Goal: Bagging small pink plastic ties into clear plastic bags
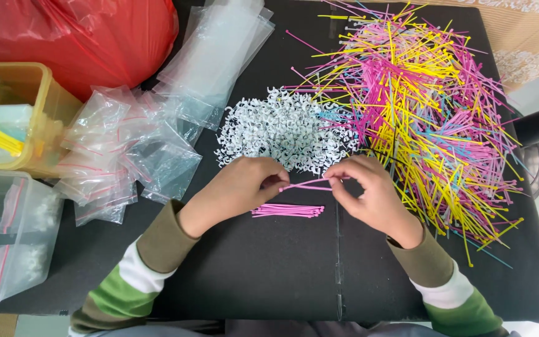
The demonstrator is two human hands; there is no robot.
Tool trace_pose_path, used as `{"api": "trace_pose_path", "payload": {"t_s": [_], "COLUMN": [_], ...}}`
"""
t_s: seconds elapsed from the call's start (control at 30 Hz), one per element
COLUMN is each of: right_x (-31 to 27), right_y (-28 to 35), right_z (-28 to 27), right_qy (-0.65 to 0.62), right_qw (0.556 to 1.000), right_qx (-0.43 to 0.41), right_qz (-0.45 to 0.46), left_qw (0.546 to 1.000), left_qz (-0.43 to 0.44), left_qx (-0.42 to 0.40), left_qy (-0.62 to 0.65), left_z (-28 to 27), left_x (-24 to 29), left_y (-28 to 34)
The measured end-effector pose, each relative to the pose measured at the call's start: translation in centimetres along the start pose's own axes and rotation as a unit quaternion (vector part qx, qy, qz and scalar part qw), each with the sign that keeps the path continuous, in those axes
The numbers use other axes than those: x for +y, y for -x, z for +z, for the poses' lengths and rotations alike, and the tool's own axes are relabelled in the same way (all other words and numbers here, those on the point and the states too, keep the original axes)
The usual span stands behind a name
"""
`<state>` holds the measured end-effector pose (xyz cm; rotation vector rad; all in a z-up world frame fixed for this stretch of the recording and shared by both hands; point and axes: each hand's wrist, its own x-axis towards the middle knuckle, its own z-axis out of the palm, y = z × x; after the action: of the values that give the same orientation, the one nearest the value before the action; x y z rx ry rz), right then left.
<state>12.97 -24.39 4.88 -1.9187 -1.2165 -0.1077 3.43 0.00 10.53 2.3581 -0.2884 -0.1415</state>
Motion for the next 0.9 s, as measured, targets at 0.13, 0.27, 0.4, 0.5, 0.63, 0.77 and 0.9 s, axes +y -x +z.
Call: {"api": "trace_pose_path", "payload": {"t_s": [0.13,0.27,0.4,0.5,0.63,0.77,0.9], "right_x": [-0.3,0.0,0.5,0.9,1.2,-0.7,-1.6], "right_y": [0.6,1.3,2.1,2.1,2.1,1.3,1.3], "right_z": [1.7,3.3,4.2,4.1,3.7,3.2,2.7], "right_qy": [0.006,0.042,0.1,0.12,0.136,0.121,0.119], "right_qw": [0.996,0.991,0.986,0.982,0.979,0.974,0.955], "right_qx": [-0.089,-0.126,-0.136,-0.145,-0.148,-0.188,-0.265], "right_qz": [0.026,0.027,0.006,0.014,0.031,0.021,0.064], "left_qw": [1.0,0.995,0.993,0.994,0.996,0.994,0.987], "left_qz": [-0.01,-0.014,-0.003,-0.002,-0.006,0.005,0.027], "left_qx": [0.012,0.057,0.09,0.08,0.063,0.073,0.099], "left_qy": [-0.022,-0.081,-0.083,-0.079,-0.068,-0.083,-0.123], "left_z": [2.7,5.6,6.9,6.7,5.6,6.9,7.8], "left_x": [-3.3,-6.0,-6.8,-6.7,-5.2,-5.8,-6.8], "left_y": [2.4,4.1,4.6,4.6,4.9,4.9,4.9]}}
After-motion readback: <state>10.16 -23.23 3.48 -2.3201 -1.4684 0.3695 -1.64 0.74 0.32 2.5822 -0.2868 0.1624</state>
